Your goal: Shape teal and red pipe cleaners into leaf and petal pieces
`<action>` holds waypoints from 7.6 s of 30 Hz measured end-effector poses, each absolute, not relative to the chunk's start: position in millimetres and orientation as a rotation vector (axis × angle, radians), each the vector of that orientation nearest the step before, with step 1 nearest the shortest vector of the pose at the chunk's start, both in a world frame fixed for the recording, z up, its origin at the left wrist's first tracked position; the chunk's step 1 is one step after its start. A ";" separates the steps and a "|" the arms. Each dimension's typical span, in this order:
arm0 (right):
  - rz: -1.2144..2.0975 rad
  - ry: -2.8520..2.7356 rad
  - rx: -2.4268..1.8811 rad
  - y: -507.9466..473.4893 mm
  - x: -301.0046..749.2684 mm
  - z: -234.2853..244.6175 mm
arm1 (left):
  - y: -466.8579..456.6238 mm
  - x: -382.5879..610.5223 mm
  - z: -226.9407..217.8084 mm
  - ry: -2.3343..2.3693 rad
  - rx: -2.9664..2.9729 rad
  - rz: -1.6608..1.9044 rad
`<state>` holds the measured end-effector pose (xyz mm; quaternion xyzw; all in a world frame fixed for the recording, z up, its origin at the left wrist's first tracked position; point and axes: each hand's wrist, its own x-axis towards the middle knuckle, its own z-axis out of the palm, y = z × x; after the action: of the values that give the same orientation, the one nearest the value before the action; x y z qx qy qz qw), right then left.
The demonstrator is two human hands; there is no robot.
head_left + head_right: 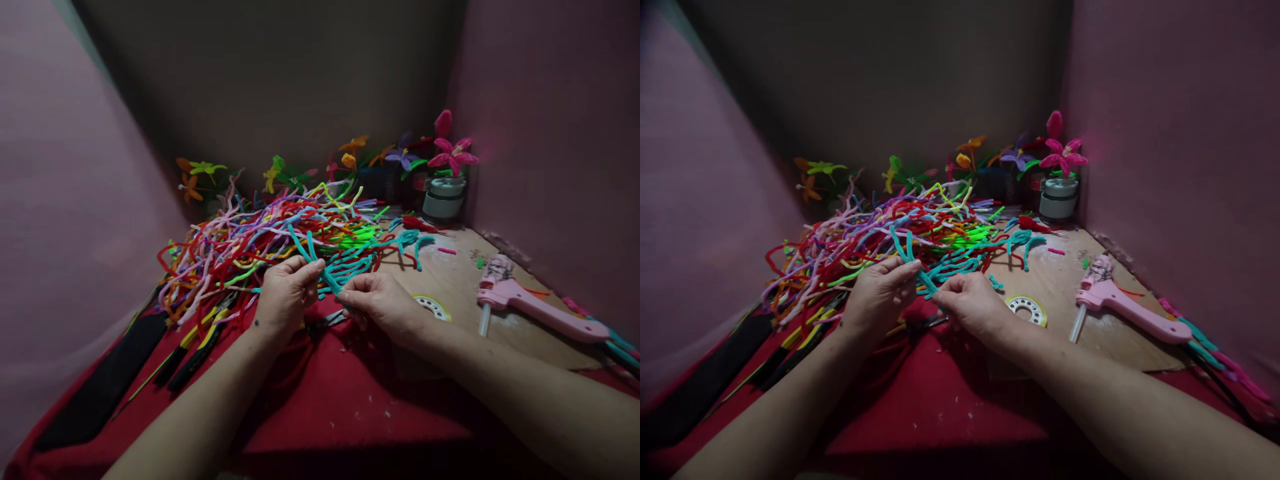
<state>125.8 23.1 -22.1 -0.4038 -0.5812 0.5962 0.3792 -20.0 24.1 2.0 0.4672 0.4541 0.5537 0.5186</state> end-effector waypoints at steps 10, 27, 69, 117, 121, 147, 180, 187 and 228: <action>1.697 -1.238 -0.882 26.7 126.3 -23.8 | 21.3 -15.7 -5.9 1.071 1.125 1.280; 1.668 -1.246 -0.834 29.0 126.6 -32.7 | 21.5 -18.5 -5.8 1.156 1.316 1.197; 1.085 -1.850 -0.892 24.6 137.3 -15.1 | 11.9 -25.3 8.3 1.217 1.688 0.747; 0.963 -1.690 -0.964 21.4 133.2 -16.9 | 10.9 -23.1 -4.3 1.234 2.602 1.119; 0.966 -1.719 -0.961 19.4 132.0 -17.4 | 9.6 -22.3 1.3 1.211 2.582 1.064; 1.355 -1.726 -1.074 28.6 139.9 -0.5 | 7.7 -19.2 12.6 1.532 1.934 1.032; 1.679 -1.469 -0.873 23.2 133.9 -5.7 | 10.6 -21.1 16.2 1.397 1.787 1.031; 1.583 -1.474 -0.920 20.8 133.0 -1.5 | 10.9 -23.6 18.8 1.404 1.937 1.031; 1.480 -1.638 -1.167 23.3 129.0 -17.5 | 12.6 -17.0 -0.3 1.682 2.108 1.037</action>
<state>129.0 23.3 -17.5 -0.4432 -0.6222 0.5623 0.3167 -17.0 12.6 -0.3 0.7238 0.5775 0.3560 0.1262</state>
